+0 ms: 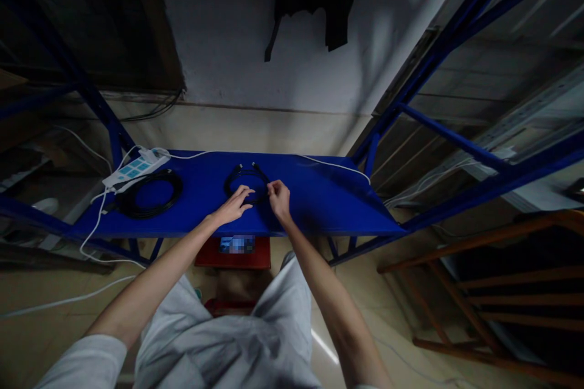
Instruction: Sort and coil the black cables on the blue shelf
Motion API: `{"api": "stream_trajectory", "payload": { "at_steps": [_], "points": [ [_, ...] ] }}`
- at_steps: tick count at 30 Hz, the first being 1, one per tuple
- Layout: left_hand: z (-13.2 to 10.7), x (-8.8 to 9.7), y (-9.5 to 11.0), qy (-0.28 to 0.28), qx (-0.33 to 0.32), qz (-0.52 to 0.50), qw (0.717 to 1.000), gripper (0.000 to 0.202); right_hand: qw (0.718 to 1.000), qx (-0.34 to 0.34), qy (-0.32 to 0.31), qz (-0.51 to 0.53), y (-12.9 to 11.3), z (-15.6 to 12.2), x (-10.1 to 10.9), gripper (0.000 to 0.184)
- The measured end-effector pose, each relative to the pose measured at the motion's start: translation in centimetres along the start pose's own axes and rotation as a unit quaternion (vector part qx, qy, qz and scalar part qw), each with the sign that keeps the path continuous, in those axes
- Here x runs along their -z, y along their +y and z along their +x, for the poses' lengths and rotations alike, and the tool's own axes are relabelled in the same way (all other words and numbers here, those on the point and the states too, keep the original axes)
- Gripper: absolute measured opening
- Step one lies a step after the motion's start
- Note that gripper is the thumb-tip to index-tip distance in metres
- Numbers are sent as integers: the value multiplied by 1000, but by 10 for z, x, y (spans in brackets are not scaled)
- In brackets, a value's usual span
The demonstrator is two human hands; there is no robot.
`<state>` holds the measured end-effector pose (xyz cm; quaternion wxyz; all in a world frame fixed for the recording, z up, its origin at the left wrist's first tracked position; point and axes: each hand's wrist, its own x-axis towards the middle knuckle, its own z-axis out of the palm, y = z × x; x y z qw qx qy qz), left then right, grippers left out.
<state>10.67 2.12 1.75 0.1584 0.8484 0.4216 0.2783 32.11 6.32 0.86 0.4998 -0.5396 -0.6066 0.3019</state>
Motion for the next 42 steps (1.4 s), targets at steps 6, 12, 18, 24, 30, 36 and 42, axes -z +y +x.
{"api": "stream_trajectory", "payload": {
  "at_steps": [6, 12, 18, 24, 30, 36, 42],
  "points": [
    [-11, 4, -3, -2, 1, 65, 998, 17, 987, 26, -49, -152, -6, -8, -29, 25],
    [-8, 3, -3, -16, 31, 138, 990, 13, 980, 55, -135, -137, -2, -6, -30, 24],
    [-8, 5, 1, -30, 26, 160, 986, 20, 937, 36, -338, -82, -4, 36, -15, 16],
    [-7, 3, -2, -27, 33, 174, 984, 21, 867, 104, -445, -199, -31, 62, -24, 12],
    [-9, 3, -5, -33, 32, 178, 983, 21, 836, 84, -511, -182, -26, 66, -35, 16],
    [-9, 6, -2, -41, 36, 194, 980, 22, 788, 84, -578, -196, -11, 64, -17, 17],
    [-9, 5, -1, -36, 39, 192, 980, 23, 816, 151, -506, -235, -12, 43, -8, 42]
  ]
}}
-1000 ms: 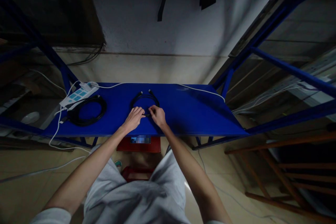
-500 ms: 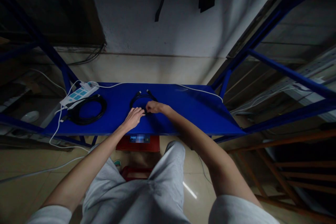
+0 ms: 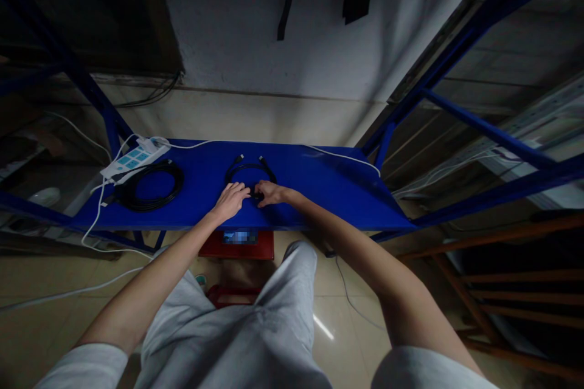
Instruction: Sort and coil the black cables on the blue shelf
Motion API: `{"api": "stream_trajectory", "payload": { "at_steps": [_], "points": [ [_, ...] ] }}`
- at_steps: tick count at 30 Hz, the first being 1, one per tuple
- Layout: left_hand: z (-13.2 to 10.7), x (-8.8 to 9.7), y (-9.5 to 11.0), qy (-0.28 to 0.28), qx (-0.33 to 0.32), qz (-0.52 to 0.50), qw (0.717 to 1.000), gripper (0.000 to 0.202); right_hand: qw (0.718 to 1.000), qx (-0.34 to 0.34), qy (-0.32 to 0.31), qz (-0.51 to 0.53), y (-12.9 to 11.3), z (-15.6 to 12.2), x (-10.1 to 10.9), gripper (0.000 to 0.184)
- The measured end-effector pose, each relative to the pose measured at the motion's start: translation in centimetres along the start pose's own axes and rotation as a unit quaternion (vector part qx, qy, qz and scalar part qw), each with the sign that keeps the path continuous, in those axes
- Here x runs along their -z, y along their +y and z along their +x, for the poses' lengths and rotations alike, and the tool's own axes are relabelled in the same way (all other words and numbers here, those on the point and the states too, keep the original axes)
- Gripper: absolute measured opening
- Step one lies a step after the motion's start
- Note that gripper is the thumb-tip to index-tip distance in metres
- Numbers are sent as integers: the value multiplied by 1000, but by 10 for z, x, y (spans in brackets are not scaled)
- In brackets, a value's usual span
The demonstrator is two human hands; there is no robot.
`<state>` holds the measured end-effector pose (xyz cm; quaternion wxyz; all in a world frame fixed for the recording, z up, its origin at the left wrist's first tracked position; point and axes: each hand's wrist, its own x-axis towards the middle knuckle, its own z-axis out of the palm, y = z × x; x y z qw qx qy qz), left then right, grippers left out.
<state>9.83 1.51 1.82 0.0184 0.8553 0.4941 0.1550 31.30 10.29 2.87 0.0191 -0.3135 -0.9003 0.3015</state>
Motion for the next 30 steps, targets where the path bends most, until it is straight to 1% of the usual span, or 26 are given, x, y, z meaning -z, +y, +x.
{"api": "stream_trajectory", "payload": {
  "at_steps": [2, 3, 6, 9, 14, 19, 22, 27, 28, 30],
  "points": [
    [0, 0, 0, 5, -1, -1, 1000, 23, 999, 7, 40, -36, -4, -2, -6, 46],
    [-1, 0, 0, 6, -3, -2, 1000, 23, 997, 11, 57, -46, -6, -3, -9, 45],
    [-1, -1, 0, 10, -7, -7, 1000, 24, 993, 12, 104, -49, -9, -5, -16, 33],
    [-1, -3, -2, 12, -11, -17, 1000, 22, 990, 2, 136, -32, -13, -10, -21, 23],
    [-1, -6, -3, 19, -10, -40, 999, 19, 982, -42, 181, -15, -18, -13, -31, 10],
    [-2, -1, 2, 22, 9, -45, 999, 12, 971, -85, 222, 15, -18, -7, -39, 8],
    [-4, 4, 6, 23, 5, -37, 999, 15, 961, -80, 256, 60, -19, -4, -47, 9],
    [-7, 7, 9, 9, -1, -57, 998, 16, 923, -65, 366, 98, -24, -9, -66, 12],
    [-7, 6, 8, 8, 3, -64, 998, 16, 918, -65, 379, 100, -24, -9, -68, 12],
    [-5, 3, 8, 10, 15, -79, 997, 17, 915, -64, 385, 105, -25, -10, -70, 11]
  ]
}}
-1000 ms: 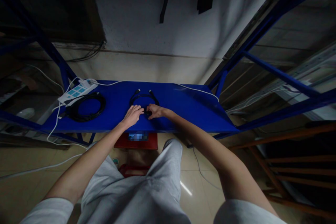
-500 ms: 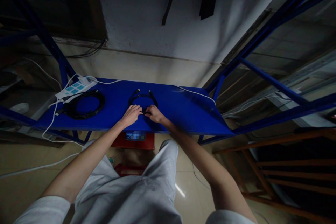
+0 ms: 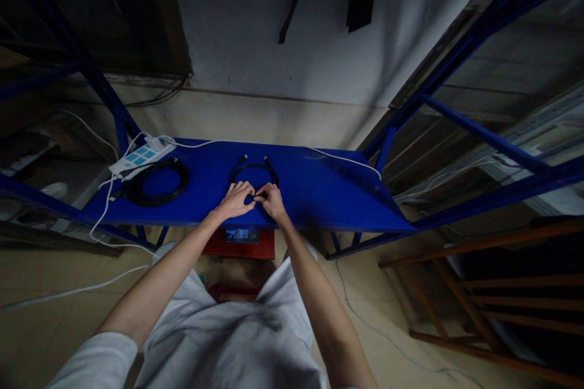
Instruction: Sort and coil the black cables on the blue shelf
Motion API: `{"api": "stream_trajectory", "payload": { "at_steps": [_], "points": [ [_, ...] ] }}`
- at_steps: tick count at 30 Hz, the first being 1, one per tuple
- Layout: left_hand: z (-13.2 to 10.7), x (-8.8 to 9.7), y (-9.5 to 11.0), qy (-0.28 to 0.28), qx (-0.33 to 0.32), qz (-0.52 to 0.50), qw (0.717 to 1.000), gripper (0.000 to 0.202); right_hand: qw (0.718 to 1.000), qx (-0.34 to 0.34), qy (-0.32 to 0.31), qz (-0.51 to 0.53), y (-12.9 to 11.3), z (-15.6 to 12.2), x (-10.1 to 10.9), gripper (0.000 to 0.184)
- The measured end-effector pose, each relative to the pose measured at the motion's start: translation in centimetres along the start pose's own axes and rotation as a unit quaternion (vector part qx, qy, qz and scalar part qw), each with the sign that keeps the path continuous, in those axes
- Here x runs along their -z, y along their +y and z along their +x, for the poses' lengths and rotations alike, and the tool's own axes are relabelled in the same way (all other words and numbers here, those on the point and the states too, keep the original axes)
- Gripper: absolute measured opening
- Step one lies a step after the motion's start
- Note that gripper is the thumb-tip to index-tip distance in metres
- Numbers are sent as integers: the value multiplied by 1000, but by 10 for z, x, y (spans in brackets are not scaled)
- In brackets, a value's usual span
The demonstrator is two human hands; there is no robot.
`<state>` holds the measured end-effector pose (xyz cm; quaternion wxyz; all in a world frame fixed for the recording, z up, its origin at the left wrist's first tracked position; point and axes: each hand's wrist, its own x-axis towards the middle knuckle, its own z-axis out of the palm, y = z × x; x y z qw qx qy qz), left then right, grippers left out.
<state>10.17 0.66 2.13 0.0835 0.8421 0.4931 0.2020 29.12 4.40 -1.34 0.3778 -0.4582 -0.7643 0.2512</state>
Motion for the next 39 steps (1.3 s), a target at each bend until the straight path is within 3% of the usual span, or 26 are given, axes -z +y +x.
{"api": "stream_trajectory", "payload": {
  "at_steps": [6, 21, 26, 39],
  "points": [
    [10, -12, -5, -9, 35, -38, 999, 28, 1000, -5, -9, 24, -2, 1, 2, 6],
    [17, -20, -9, 31, 75, -151, 985, 16, 991, -56, 23, 119, 1, 0, -1, 13],
    [16, -20, -9, 41, 75, -162, 983, 17, 986, -65, 29, 153, -3, -2, 1, 21],
    [16, -18, -6, 64, 77, -156, 983, 12, 985, -50, 22, 162, -10, 0, 3, 21]
  ]
}}
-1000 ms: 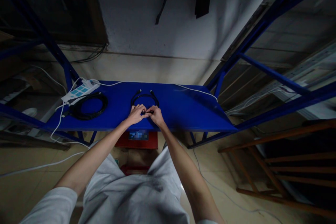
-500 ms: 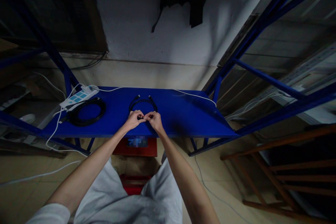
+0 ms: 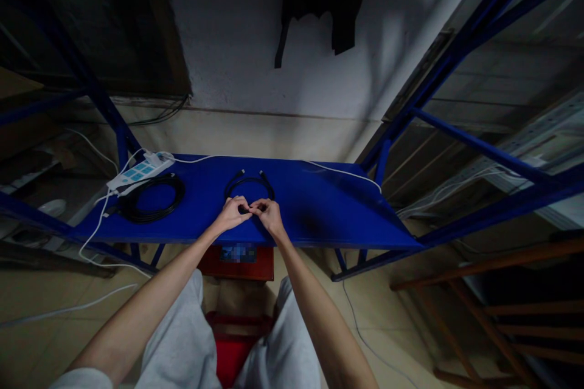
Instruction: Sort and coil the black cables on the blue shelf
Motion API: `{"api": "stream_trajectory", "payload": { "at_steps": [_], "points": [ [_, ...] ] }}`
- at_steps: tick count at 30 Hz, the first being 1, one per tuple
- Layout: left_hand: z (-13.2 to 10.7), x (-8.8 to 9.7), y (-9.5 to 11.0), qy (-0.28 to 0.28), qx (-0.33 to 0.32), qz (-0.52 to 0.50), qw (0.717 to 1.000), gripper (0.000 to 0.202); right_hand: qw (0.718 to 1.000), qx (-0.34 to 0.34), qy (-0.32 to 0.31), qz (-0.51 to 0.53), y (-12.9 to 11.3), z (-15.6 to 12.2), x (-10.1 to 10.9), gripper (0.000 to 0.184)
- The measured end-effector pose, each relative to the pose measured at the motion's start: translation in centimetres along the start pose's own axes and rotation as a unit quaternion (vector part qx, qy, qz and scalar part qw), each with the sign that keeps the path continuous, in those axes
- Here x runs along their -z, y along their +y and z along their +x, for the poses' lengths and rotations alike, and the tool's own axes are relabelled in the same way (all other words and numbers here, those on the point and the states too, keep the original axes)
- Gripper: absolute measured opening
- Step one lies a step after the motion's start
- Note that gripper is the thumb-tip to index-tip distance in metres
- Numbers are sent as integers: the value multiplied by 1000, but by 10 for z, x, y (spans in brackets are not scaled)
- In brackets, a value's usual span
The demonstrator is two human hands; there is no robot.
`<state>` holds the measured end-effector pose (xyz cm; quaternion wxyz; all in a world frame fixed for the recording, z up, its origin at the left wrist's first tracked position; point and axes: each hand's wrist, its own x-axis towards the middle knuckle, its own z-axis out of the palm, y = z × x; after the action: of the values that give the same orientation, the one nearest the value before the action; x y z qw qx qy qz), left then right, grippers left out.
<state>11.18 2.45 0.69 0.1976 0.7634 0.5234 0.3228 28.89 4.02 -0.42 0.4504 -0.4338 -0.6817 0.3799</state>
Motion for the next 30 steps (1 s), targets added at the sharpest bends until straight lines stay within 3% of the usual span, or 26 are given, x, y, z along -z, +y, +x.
{"api": "stream_trajectory", "payload": {
  "at_steps": [17, 30],
  "points": [
    [-1, 4, 1, -8, -7, -20, 1000, 2, 993, 26, -2, -114, 2, 1, -1, 21],
    [0, 2, 0, -20, -10, -3, 1000, 7, 989, 23, 1, -148, 8, 4, -3, 19]
  ]
}}
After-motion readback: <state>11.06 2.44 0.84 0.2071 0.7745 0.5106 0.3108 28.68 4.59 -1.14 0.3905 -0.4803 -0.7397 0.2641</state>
